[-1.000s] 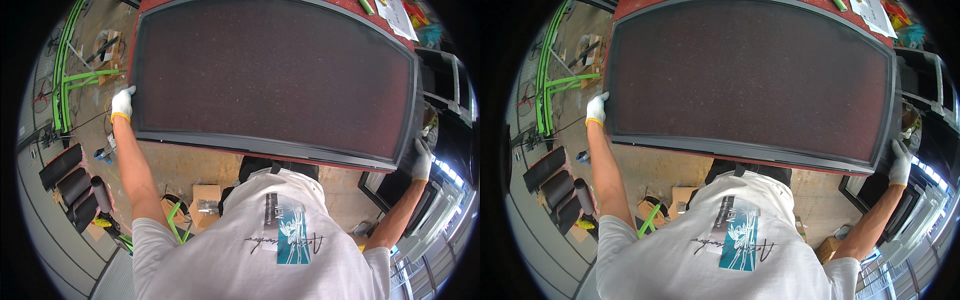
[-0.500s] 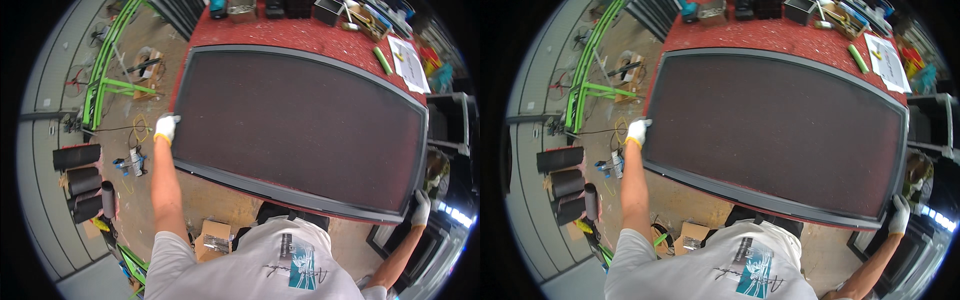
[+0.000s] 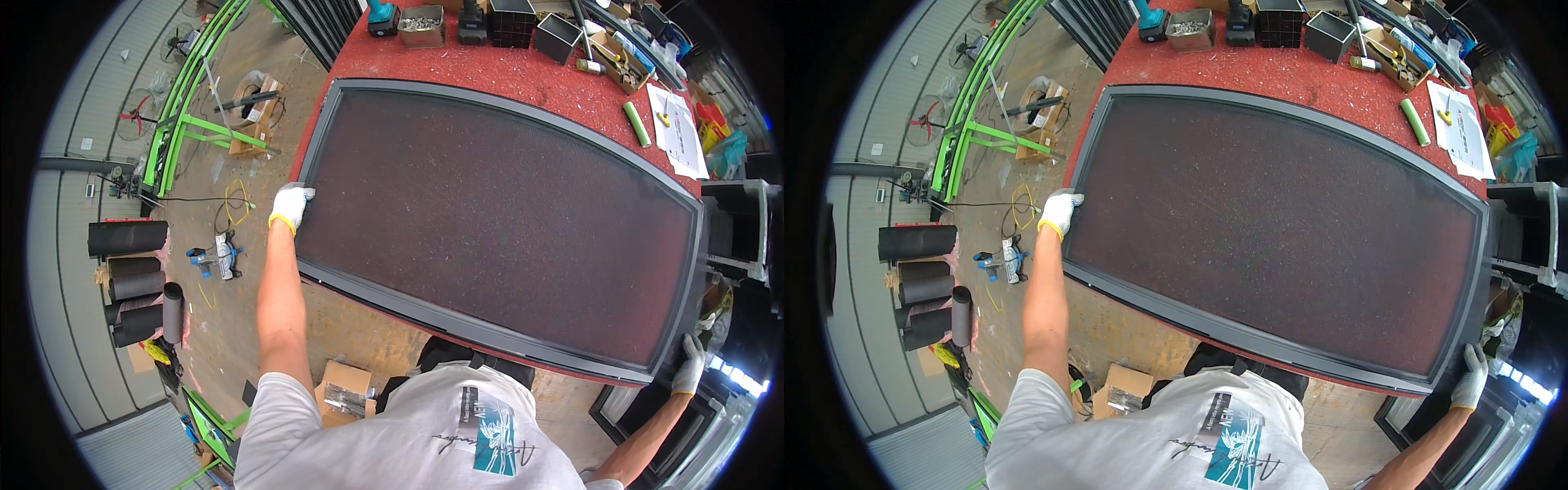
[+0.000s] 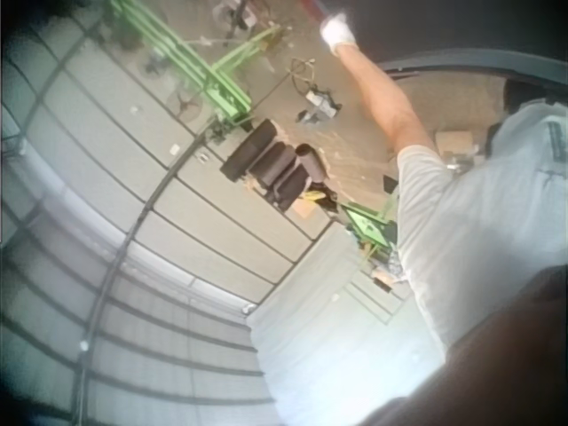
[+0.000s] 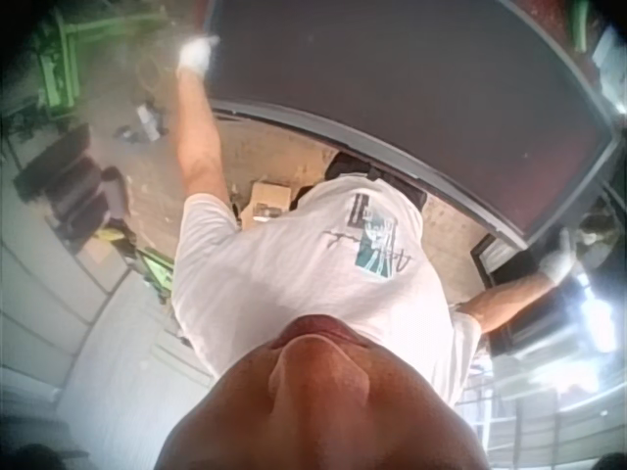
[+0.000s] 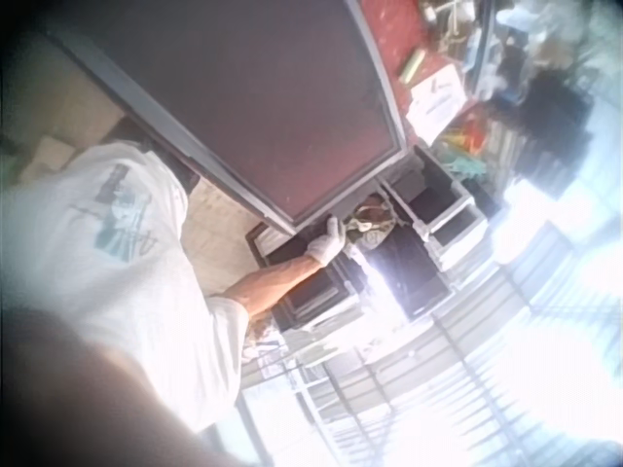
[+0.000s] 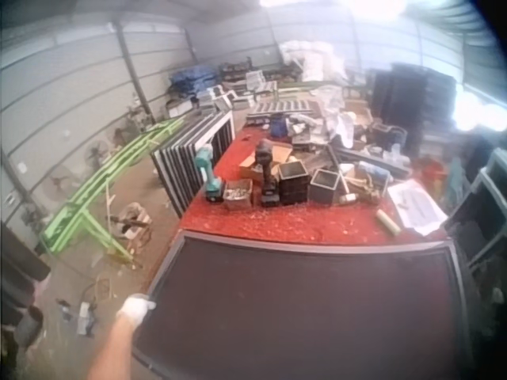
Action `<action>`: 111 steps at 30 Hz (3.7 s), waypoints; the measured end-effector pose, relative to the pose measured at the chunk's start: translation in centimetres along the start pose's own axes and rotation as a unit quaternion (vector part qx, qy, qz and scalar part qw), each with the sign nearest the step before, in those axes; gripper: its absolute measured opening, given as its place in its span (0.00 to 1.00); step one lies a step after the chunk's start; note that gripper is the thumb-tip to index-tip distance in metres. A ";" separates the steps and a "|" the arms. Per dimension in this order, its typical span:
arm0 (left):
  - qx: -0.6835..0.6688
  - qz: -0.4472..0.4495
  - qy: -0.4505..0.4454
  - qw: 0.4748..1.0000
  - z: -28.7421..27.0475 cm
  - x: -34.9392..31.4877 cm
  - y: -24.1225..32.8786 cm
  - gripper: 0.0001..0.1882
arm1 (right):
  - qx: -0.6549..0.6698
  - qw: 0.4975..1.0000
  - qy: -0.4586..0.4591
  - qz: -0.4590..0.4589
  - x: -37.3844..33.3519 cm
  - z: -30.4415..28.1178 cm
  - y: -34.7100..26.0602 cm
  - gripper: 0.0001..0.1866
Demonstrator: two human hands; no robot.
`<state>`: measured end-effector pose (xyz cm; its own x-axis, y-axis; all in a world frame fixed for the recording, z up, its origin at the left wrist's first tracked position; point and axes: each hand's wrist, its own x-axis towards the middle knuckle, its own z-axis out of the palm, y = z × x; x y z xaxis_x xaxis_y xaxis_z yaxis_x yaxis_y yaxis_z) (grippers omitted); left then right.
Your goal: The person handles black mesh sheets and a window frame in a workshop. They place a mesh sheet on the floor, pick up a window frame from a red workbench, and fit the mesh into the frame. The person then places the assembled screen on a stack and picks up a power drill.
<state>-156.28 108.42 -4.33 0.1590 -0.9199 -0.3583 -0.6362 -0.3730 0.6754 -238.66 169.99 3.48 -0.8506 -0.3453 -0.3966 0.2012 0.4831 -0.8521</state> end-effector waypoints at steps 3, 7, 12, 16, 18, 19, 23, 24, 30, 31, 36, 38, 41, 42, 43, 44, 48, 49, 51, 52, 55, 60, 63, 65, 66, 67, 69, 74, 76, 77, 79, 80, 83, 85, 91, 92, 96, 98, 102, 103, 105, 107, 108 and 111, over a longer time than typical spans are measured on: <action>0.155 0.075 0.037 0.984 -0.5 0.6 -0.9 0.22 | -0.012 1.000 0.005 0.002 -1.3 1.9 -1.1 0.17; 0.503 0.266 -0.053 0.821 -2.4 4.1 -4.3 0.25 | 0.001 0.999 0.021 0.036 -4.3 4.5 -2.3 0.20; -0.101 -0.035 -0.071 0.992 -3.9 9.4 -7.5 0.28 | 0.026 0.997 -0.016 0.071 -3.9 4.2 -2.8 0.20; -0.133 -0.080 -0.064 0.986 -4.9 10.4 -8.6 0.23 | 0.009 0.996 0.004 0.083 -2.6 4.1 -1.2 0.21; -0.139 -0.075 -0.091 0.983 -4.7 10.3 -8.7 0.22 | 0.004 0.998 -0.002 0.070 -2.2 4.4 -0.3 0.20; -0.175 -0.089 -0.116 0.974 -4.9 10.1 -8.7 0.21 | 0.003 0.998 -0.014 0.065 -2.0 4.8 0.2 0.19; -0.119 -0.078 -0.033 0.989 -4.6 9.7 -8.3 0.23 | 0.036 0.993 -0.013 0.112 -1.7 5.4 1.1 0.22; -0.113 -0.059 -0.048 0.991 -4.5 9.6 -8.3 0.23 | 0.024 0.994 0.006 0.107 -1.4 5.6 1.3 0.21; -0.112 -0.083 -0.053 0.989 -4.4 8.8 -7.5 0.21 | 0.031 0.992 -0.028 0.121 -0.5 5.7 2.4 0.19; -0.118 -0.092 -0.061 0.987 -4.4 8.7 -7.3 0.21 | 0.036 0.991 -0.038 0.122 -0.4 5.5 2.4 0.19; -0.149 -0.145 -0.068 0.976 -4.2 8.3 -5.6 0.22 | 0.036 0.997 -0.031 0.067 -0.1 4.8 1.9 0.20; -0.138 -0.154 -0.079 0.975 -4.7 7.9 -5.3 0.22 | 0.033 0.992 -0.037 0.114 -0.2 4.4 1.3 0.17; -0.147 -0.127 -0.068 0.979 -5.0 7.6 -4.7 0.22 | 0.036 0.993 -0.048 0.104 -0.4 4.1 0.1 0.21; -0.158 -0.130 -0.069 0.976 -5.1 7.4 -4.5 0.21 | 0.008 0.995 -0.025 0.095 -0.4 4.0 -0.3 0.23; -0.148 -0.126 -0.062 0.979 -5.1 7.4 -4.4 0.21 | -0.008 0.996 -0.015 0.084 -0.4 4.1 -0.5 0.26; -0.146 -0.126 -0.064 0.979 -5.0 7.3 -4.2 0.21 | -0.013 0.995 -0.003 0.096 -0.5 4.0 -0.8 0.30; -0.138 -0.131 -0.066 0.980 -4.8 7.1 -3.9 0.20 | -0.024 0.994 -0.004 0.104 -0.6 4.4 -0.8 0.32; -0.129 -0.126 -0.057 0.982 -4.8 7.1 -3.9 0.20 | -0.029 0.994 -0.009 0.109 -0.5 4.4 -0.7 0.32; -0.144 -0.137 -0.052 0.979 -4.9 7.3 -4.2 0.20 | -0.027 0.993 -0.024 0.111 -0.4 4.4 -0.3 0.31; -0.150 -0.142 -0.050 0.977 -5.0 7.6 -4.3 0.20 | -0.026 0.993 -0.021 0.113 -0.2 4.3 -0.2 0.32; -0.154 -0.148 -0.039 0.976 -5.4 8.4 -5.0 0.20 | -0.018 0.993 -0.033 0.115 0.2 3.4 0.1 0.32; -0.141 -0.122 -0.057 0.981 -5.6 9.0 -5.8 0.19 | -0.043 0.993 -0.030 0.106 0.6 2.7 0.8 0.31; -0.138 -0.147 -0.049 0.978 -5.5 8.3 -5.7 0.19 | -0.015 0.988 -0.051 0.144 0.5 3.2 1.5 0.29; -0.136 -0.147 -0.062 0.978 -5.5 7.7 -5.3 0.19 | -0.043 0.989 -0.055 0.131 0.2 3.6 1.8 0.26; -0.134 -0.136 -0.079 0.978 -5.6 7.3 -5.1 0.19 | -0.046 0.989 -0.054 0.131 0.1 3.7 2.0 0.25; -0.134 -0.124 -0.097 0.978 -5.6 7.0 -5.0 0.20 | -0.038 0.989 -0.073 0.124 0.0 3.9 2.2 0.25; -0.072 -0.075 -0.051 0.993 -5.6 6.2 -5.2 0.21 | -0.019 0.992 -0.060 0.110 -0.4 4.0 2.7 0.25; -0.156 -0.086 -0.078 0.981 -4.9 6.0 -6.2 0.27 | 0.039 0.994 -0.013 0.100 -0.9 5.3 4.5 0.25; -0.149 -0.069 -0.035 0.986 -4.8 5.9 -6.5 0.28 | 0.026 0.997 -0.008 0.066 -1.3 5.5 5.0 0.25; -0.157 -0.046 -0.055 0.985 -4.7 5.8 -6.5 0.29 | 0.019 0.998 0.006 0.055 -1.4 5.6 5.2 0.24; -0.164 -0.040 -0.096 0.981 -5.2 5.0 -6.7 0.30 | 0.025 0.999 0.027 0.037 -2.0 5.3 5.1 0.24; -0.207 -0.045 -0.084 0.974 -5.2 4.7 -6.7 0.25 | 0.046 0.998 0.025 0.033 -2.3 5.2 5.0 0.24; -0.253 -0.019 -0.115 0.961 -5.3 3.7 -6.6 0.21 | 0.071 0.997 0.034 0.009 -2.9 4.7 4.5 0.22; -0.253 -0.010 -0.109 0.961 -5.1 3.4 -6.5 0.19 | 0.090 0.995 0.040 0.003 -3.0 4.6 4.3 0.22; -0.249 0.039 -0.097 0.963 -4.9 2.6 -6.6 0.19 | 0.096 0.995 0.032 0.006 -3.3 4.3 4.1 0.23; -0.251 0.032 -0.088 0.963 -4.9 2.5 -6.6 0.20 | 0.093 0.995 0.041 0.004 -3.3 4.3 4.2 0.22; -0.247 0.070 -0.092 0.962 -5.0 1.7 -6.2 0.20 | 0.093 0.995 0.036 0.018 -3.4 3.9 4.1 0.24; -0.249 0.075 -0.101 0.960 -5.1 1.3 -6.0 0.21 | 0.089 0.995 0.044 0.007 -3.4 3.6 4.1 0.23; -0.262 0.063 -0.086 0.959 -5.2 0.5 -5.2 0.22 | 0.101 0.994 0.042 0.007 -3.1 3.1 4.0 0.25; -0.266 0.062 -0.089 0.958 -5.3 0.3 -4.9 0.22 | 0.093 0.995 0.046 0.006 -3.0 3.0 4.0 0.26; -0.278 0.057 -0.086 0.955 -5.5 0.0 -4.4 0.22 | 0.103 0.994 0.038 0.002 -2.8 2.8 3.9 0.28; -0.293 0.052 -0.077 0.952 -5.7 -0.3 -4.0 0.21 | 0.089 0.995 0.046 0.002 -2.7 2.7 3.8 0.30; -0.290 0.050 -0.075 0.953 -5.9 -0.4 -3.8 0.21 | 0.084 0.996 0.043 0.004 -2.7 2.6 3.7 0.29; -0.280 0.059 -0.086 0.954 -6.6 -0.4 -3.9 0.21 | 0.062 0.997 0.036 -0.002 -2.7 2.6 3.3 0.27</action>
<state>-148.90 109.50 -2.60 -0.0463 -0.9442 -0.3260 -0.1301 -0.3178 0.9392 -234.46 170.41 0.88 -0.8830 -0.2868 -0.3717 0.2528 0.3766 -0.8912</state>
